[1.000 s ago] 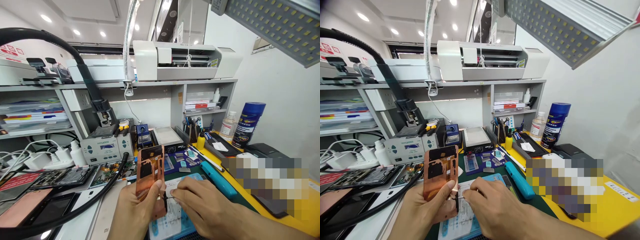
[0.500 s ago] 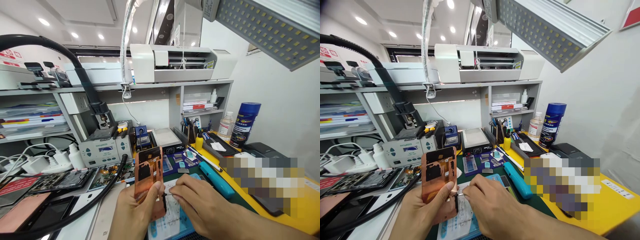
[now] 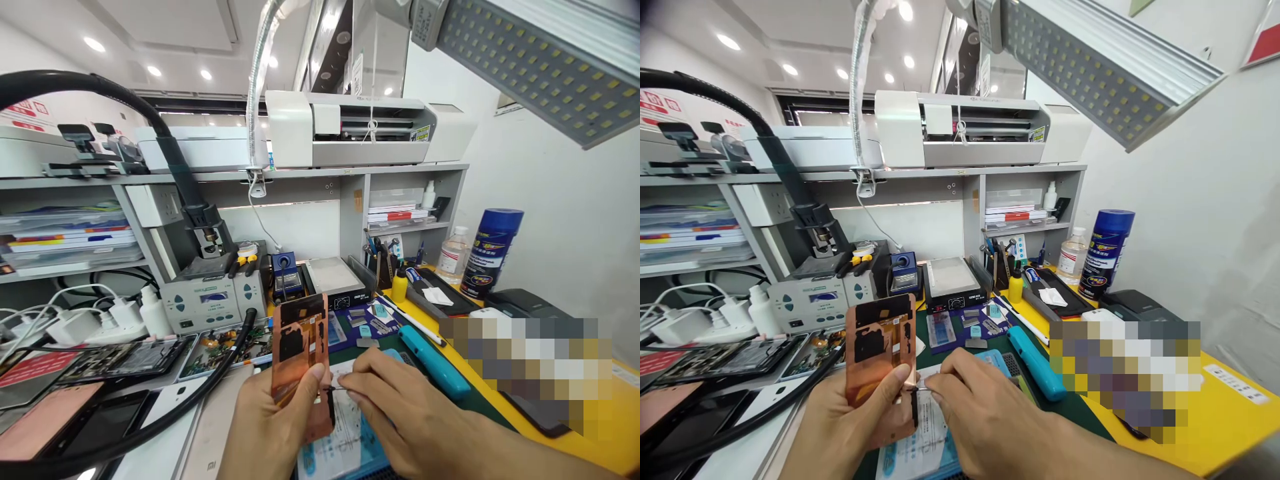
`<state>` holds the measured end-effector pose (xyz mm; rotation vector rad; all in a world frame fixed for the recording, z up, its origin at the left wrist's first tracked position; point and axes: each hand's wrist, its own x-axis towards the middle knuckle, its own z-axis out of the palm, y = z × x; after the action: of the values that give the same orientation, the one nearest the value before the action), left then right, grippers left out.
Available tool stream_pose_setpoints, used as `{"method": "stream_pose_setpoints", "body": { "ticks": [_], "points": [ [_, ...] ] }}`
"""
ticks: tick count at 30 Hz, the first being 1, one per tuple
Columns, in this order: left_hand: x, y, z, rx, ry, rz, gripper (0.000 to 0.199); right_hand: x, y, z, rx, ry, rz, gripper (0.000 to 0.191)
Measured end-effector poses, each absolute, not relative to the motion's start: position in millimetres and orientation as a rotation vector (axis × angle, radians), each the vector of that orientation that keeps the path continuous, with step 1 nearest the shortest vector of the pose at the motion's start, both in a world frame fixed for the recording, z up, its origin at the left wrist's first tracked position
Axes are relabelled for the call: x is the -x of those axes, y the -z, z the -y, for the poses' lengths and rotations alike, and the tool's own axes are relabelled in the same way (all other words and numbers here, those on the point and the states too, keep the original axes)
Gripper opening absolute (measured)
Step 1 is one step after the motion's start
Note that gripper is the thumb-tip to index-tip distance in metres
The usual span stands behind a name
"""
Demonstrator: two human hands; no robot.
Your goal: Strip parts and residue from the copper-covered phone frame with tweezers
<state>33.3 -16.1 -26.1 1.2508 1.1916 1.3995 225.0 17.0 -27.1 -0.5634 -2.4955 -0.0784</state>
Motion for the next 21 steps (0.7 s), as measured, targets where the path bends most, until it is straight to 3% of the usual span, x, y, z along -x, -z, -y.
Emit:
{"method": "stream_pose_setpoints", "body": {
  "ticks": [13,21],
  "points": [
    [-32.6,24.2,17.4,-1.281,-1.358,-1.305,0.038,-224.5,37.9,-21.1,0.446,0.241,2.325,0.027],
    [-33.1,22.5,17.0,-1.351,-1.398,-1.288,0.034,-220.5,36.6,-20.6,0.647,0.284,2.398,0.020]
  ]
}}
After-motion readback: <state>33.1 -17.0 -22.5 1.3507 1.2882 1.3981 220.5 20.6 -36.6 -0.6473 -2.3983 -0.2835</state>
